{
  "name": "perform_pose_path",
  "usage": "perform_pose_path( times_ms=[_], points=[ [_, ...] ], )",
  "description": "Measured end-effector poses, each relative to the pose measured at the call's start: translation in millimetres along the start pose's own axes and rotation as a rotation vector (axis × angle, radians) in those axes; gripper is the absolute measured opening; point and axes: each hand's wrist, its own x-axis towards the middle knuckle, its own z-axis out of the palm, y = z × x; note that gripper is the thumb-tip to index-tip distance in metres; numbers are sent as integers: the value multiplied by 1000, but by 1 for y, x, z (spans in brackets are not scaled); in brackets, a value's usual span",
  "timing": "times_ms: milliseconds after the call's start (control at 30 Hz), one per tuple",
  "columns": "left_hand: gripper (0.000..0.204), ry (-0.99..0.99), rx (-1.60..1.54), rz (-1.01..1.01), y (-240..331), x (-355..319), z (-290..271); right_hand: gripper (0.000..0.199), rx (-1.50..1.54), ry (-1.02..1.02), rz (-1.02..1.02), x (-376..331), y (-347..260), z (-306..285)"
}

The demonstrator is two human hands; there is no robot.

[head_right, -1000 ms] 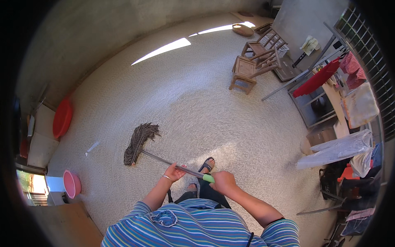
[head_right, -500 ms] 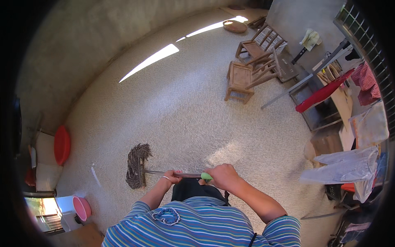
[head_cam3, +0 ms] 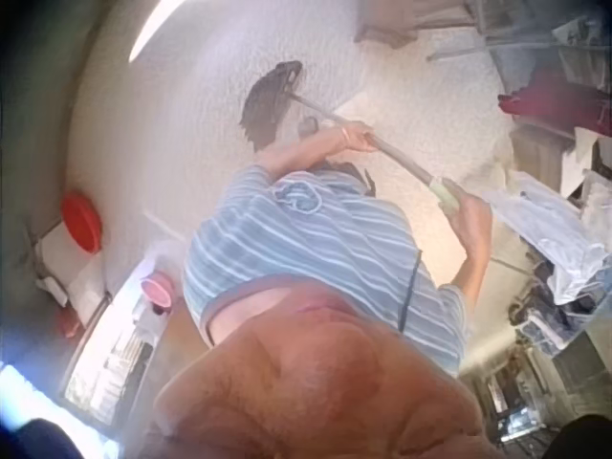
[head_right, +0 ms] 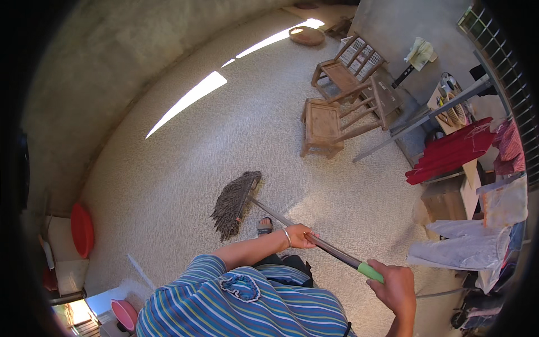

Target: The person is mopping a tiled floor in a semi-outdoor patio or porch area using a wet mop.

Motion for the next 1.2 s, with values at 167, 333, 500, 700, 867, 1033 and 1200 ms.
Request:
perform_pose_path(
  times_ms=[167, 333, 500, 700, 867, 1033, 1200],
  points=[
    [18, 13, 462, -92, 54, 9, 61, 42, 514, 91, 21, 28, 16, 31],
    [16, 219, 520, -8, 148, 35, 91, 48, 1136, -238, 580, 106, -28, 28],
    [17, 280, 561, 115, 253, 45, 135, 50, 1303, -211, 454, 212, -30, 31],
    [13, 103, 693, 235, 333, -1, 212, 58, 1521, -400, 303, 367, -16, 14],
    [21, 37, 538, 475, 383, -34, 289, 58, 1642, -547, 291, 485, -44, -61],
    [19, -24, 497, 415, 484, -40, 340, 55, 1695, -590, 309, 585, -67, -112],
    [18, -105, 505, 366, 588, -60, 381, 57, 1765, -641, 254, 687, -104, -149]
  ],
)
